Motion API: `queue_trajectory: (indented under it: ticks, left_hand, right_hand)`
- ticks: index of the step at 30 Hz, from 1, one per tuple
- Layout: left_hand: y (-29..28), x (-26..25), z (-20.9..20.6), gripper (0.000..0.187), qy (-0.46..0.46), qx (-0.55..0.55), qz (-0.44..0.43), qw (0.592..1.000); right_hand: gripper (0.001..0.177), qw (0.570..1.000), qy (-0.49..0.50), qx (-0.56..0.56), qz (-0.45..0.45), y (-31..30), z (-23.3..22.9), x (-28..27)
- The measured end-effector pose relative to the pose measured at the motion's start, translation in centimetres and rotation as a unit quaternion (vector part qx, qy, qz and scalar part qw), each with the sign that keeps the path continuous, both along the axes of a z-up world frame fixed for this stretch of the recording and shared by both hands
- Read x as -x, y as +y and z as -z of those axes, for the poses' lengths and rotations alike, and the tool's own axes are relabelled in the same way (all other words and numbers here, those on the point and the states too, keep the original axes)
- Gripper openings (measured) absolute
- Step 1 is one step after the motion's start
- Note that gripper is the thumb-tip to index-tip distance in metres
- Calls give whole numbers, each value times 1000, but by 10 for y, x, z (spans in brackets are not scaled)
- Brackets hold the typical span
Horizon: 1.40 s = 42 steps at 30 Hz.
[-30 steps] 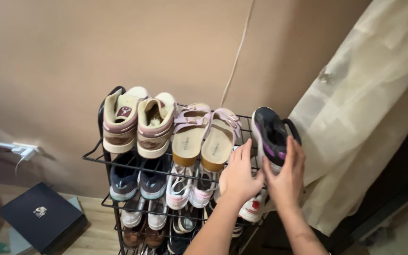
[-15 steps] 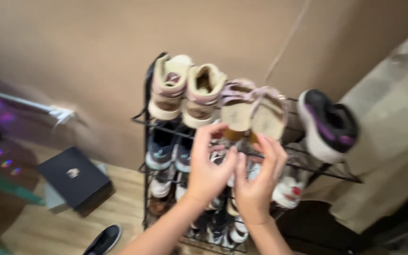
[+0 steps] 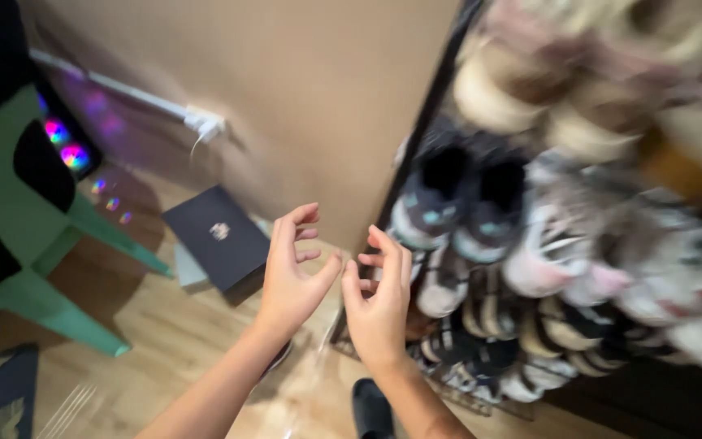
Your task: Organize several pairs of shoes on a multi-tier rack and then cover a piece of exercise equipment with a large cloth.
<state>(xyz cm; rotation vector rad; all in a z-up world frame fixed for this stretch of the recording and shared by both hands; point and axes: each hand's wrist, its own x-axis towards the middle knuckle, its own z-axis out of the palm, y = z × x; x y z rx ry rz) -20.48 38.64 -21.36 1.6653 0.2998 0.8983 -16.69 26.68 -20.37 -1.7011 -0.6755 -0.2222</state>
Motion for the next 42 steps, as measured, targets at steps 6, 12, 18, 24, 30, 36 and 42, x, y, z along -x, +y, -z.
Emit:
queue_trajectory:
  ticks: [6,12,18,24,30,36,42]
  left_hand:
    - [59,17,113,66,84,-13,-8,996]
    - [101,31,236,63,163,-12,7,986]
    - [127,51,384,57,199,-51,-2,979]
    - [140,76,498,45,252,-99,-28,962]
    - [149,85,581,47,387,-78,-10,919]
    - [158,73,664,82,525,-148,54,837]
    - [157,73,709,55,629,-214,84,743]
  right_hand:
    - [47,998,19,62,3,46,108,7]
    - [44,990,48,129,22,79,239,10]
    - [39,981,100,169,7,100,376,39]
    - [35,958,175,226,9,117,493,78]
    - [40,930,263,254,-34,122,588,102]
    - [57,930,177,315,-68,131,684,112]
    - [68,908,229,344,-73,142,698,118]
